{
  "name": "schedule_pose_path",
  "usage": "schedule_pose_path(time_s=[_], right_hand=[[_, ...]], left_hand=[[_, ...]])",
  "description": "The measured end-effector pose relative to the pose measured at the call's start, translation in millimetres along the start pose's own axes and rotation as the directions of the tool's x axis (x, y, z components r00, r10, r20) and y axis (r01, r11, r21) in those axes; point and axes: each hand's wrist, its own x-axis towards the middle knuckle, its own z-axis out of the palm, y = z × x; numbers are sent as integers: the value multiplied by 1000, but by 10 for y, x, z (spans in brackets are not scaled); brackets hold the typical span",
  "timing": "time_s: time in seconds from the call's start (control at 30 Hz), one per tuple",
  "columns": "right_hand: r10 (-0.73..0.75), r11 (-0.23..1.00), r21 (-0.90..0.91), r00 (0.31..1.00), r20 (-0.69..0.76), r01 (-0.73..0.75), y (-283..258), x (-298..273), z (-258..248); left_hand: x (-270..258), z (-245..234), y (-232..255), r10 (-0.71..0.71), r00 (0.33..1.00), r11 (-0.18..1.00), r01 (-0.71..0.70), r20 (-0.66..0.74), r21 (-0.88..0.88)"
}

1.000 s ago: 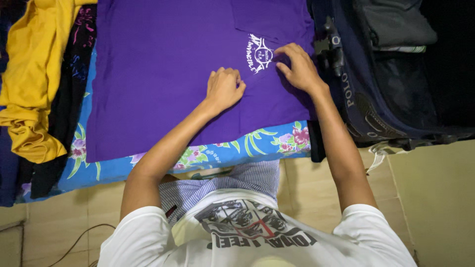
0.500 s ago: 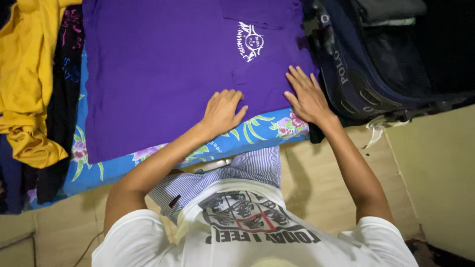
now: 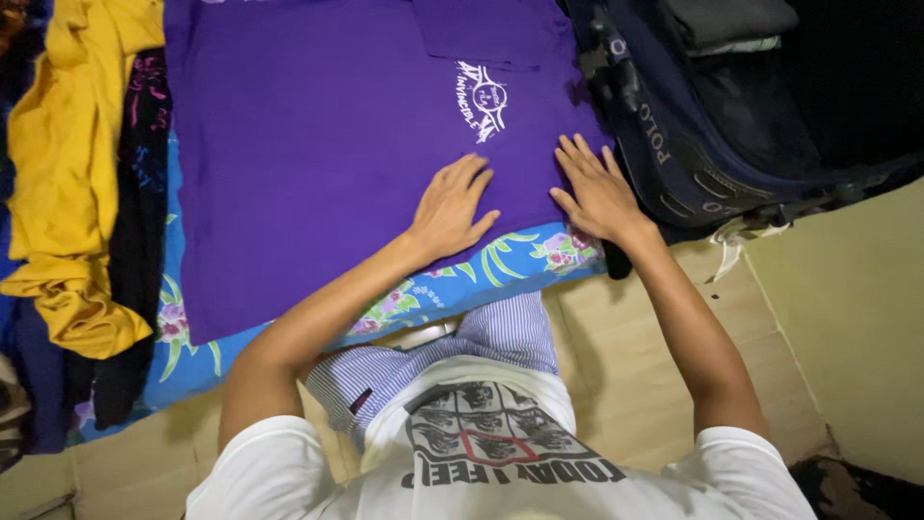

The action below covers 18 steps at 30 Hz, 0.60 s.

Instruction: The person folds a shirt on a patterned surface, smoothing the fabric by hand, and places it into a suitcase before beginning to unfold another garment.

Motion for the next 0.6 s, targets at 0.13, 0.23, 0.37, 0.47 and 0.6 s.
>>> schedule_pose_path(time_s=[0.13, 0.23, 0.37, 0.47, 0.6], right_hand=[[-110, 992, 53, 994, -28, 111, -197, 369, 57], [-201, 974, 97, 979, -28, 203, -387, 566, 114], [-252, 957, 149, 968, -5, 250, -565, 736, 212], [-238, 964, 130, 971, 27, 233, -585, 774, 274], [-195, 980, 42, 980, 42, 193, -417, 769, 270]], left_hand=[[59, 163, -173, -40, 993, 994, 29, 114, 103], [-17, 262, -221, -112, 987, 987, 98, 115, 125], [-17, 299, -259, -115, 986, 988, 101, 121, 115], [-27, 293, -243, -112, 987, 990, 100, 112, 104], [-23, 289, -219, -137, 980, 985, 119, 144, 127]])
